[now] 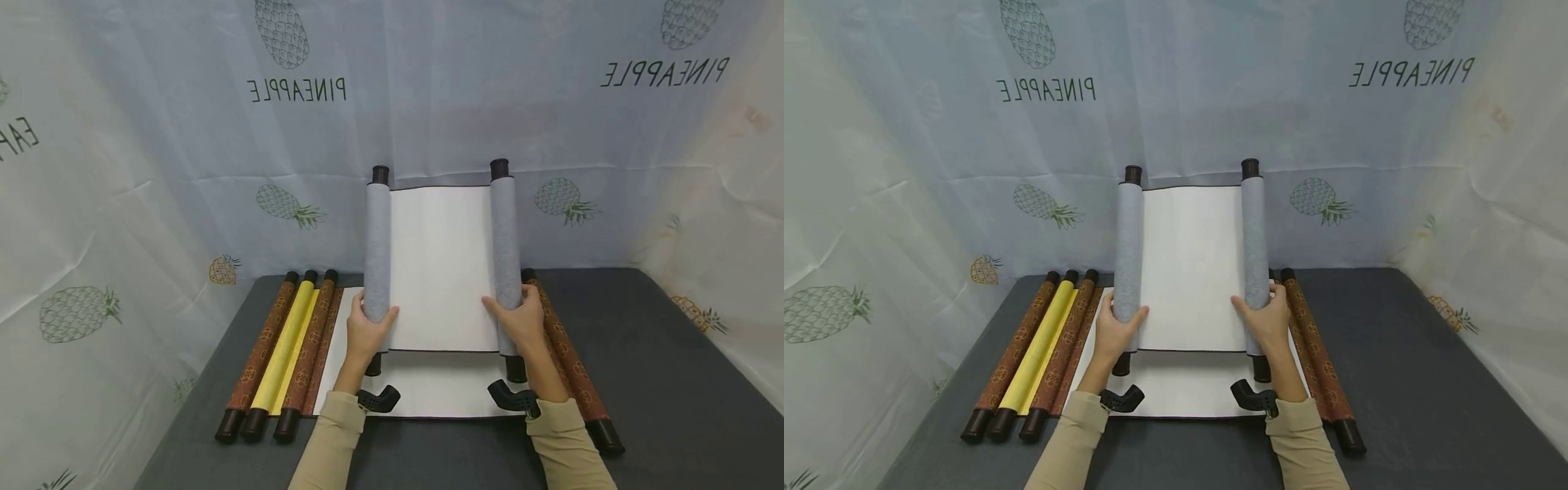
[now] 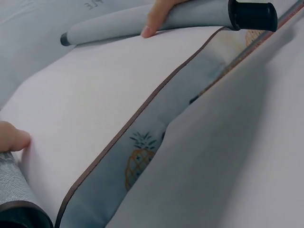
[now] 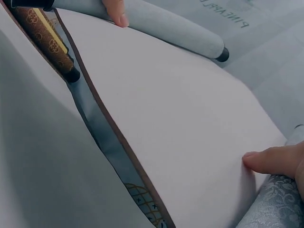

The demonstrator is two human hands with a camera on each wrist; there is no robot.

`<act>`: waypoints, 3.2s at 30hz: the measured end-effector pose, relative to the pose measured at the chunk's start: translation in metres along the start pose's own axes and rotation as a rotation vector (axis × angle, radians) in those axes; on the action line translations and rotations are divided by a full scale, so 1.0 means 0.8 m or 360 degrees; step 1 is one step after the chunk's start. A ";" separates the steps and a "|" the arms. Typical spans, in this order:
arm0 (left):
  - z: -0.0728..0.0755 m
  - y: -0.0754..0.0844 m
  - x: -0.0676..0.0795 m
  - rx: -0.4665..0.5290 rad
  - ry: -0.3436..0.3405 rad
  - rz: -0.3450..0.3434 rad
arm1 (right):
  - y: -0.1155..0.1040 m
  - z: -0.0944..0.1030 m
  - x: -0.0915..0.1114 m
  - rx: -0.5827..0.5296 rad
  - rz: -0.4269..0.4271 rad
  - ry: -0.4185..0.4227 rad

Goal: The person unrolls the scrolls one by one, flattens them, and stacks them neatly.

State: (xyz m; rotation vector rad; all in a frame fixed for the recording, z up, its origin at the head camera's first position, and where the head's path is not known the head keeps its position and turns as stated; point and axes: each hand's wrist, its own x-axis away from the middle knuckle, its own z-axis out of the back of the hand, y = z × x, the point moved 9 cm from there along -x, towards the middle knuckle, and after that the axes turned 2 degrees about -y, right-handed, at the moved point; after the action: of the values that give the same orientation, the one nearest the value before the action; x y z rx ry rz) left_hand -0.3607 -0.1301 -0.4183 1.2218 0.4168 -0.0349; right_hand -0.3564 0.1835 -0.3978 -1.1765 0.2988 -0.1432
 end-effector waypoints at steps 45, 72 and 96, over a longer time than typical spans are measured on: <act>0.020 -0.002 0.000 0.0309 -0.0375 0.0029 | 0.019 0.001 -0.005 -0.0016 -0.0193 -0.0331; 0.031 -0.019 -0.004 -0.0012 -0.0239 0.0018 | 0.022 0.029 -0.005 0.0122 -0.0083 -0.0115; 0.048 -0.016 -0.010 -0.0066 -0.0205 0.0017 | 0.021 0.033 -0.007 0.0147 -0.0067 -0.0104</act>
State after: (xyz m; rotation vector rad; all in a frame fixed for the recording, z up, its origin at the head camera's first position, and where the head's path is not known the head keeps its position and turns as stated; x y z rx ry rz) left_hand -0.3603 -0.1712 -0.4167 1.1735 0.2972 -0.0950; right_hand -0.3543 0.2146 -0.4028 -1.0939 0.2077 -0.1534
